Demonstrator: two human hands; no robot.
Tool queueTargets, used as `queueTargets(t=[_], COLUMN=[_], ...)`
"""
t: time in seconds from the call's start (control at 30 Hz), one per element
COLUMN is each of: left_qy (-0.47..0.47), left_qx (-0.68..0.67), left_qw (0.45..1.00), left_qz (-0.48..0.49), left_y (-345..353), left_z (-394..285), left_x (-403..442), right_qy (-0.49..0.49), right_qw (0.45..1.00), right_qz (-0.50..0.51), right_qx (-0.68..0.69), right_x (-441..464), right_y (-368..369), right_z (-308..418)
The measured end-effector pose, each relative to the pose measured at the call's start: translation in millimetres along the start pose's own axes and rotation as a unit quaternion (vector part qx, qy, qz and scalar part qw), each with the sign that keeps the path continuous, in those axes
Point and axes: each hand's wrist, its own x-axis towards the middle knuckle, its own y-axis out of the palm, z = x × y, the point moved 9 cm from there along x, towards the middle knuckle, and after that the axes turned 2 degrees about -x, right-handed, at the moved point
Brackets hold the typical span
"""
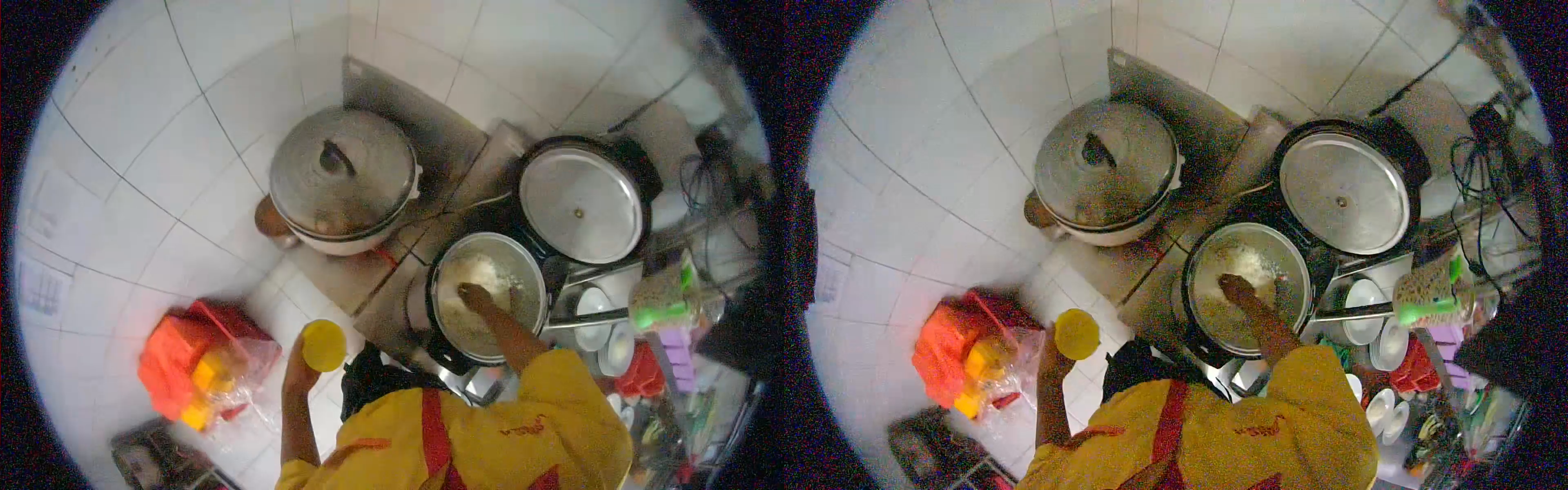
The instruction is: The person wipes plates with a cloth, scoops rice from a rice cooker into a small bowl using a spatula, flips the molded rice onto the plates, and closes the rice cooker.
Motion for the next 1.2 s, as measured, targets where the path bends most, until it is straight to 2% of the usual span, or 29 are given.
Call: queueTargets(t=[0.03,0.1,0.13,0.17,0.23,0.3,0.33,0.4,0.47,0.5,0.53,0.57,0.63,0.7,0.73,0.77,0.8,0.87,0.9,0.97,1.03,1.07,1.1,1.13,1.2], left_qy=[0.026,0.066,0.054,0.036,-0.008,-0.040,-0.052,-0.061,0.058,0.056,-0.018,-0.091,-0.103,-0.113,-0.012,0.038,0.092,0.014,0.014,-0.061,-0.134,-0.170,-0.170,-0.121,-0.069], left_qx=[0.093,0.231,0.180,0.127,0.022,-0.024,0.039,0.102,0.353,0.356,0.140,-0.086,-0.116,-0.141,0.184,0.340,0.485,0.285,0.283,0.108,-0.065,-0.149,-0.147,0.002,0.148], left_qw=[0.994,0.969,0.980,0.988,0.995,0.993,0.992,0.987,0.932,0.931,0.989,0.991,0.986,0.982,0.982,0.940,0.869,0.958,0.958,0.991,0.986,0.971,0.971,0.991,0.986], left_qz=[-0.050,-0.064,-0.071,-0.079,-0.095,-0.105,-0.105,-0.107,-0.058,-0.058,-0.054,-0.047,-0.055,-0.061,-0.041,-0.020,-0.016,-0.040,-0.039,-0.056,-0.072,-0.079,-0.080,-0.050,-0.021], left_y=[-34,-79,-78,-74,-67,-78,-87,-94,-75,-80,-91,-94,-91,-72,-45,-33,-22,-46,-45,-43,-39,-36,-39,-41,-39], left_z=[12,-3,-3,-4,2,6,9,8,-23,-25,-11,6,6,-6,-38,-47,-55,-31,-30,-14,-2,4,7,1,-2], left_x=[1,14,14,14,6,7,15,21,21,24,28,30,32,34,35,37,37,47,50,59,64,63,64,69,71], right_qy=[-0.009,-0.020,-0.005,-0.001,0.025,0.048,0.058,0.040,0.020,0.010,0.000,0.001,-0.001,0.007,0.013,-0.116,-0.114,-0.026,0.031,0.046,0.059,0.039,0.019,0.018,-0.016], right_qw=[1.000,0.997,0.993,0.993,0.998,0.987,0.976,0.984,0.990,0.998,1.000,1.000,0.999,0.996,0.993,0.993,0.993,0.996,0.996,0.994,0.990,0.992,0.993,0.993,0.992], right_qz=[0.000,0.023,0.068,0.071,0.045,0.022,0.008,0.016,0.024,0.021,0.018,0.018,0.027,0.054,0.080,0.019,0.018,0.020,0.054,0.073,0.092,0.060,0.027,0.026,-0.001], right_qx=[0.022,0.073,0.095,0.097,-0.028,-0.151,-0.212,-0.175,-0.137,-0.061,0.014,0.015,0.043,0.064,0.082,-0.018,-0.019,0.080,0.056,0.068,0.086,0.100,0.113,0.115,0.125], right_x=[4,4,-3,6,9,6,6,17,23,24,25,25,14,15,17,40,37,30,20,12,8,5,2,6,11], right_y=[7,-9,-30,-33,-38,-38,-35,-16,-3,-6,-10,-11,-30,-12,2,83,81,61,29,-10,-7,-4,-2,7,24], right_z=[10,29,30,19,-26,-59,-66,-61,-60,-57,-54,-50,-22,-25,-26,-60,-58,-49,-32,-11,-14,-18,-20,-23,-25])
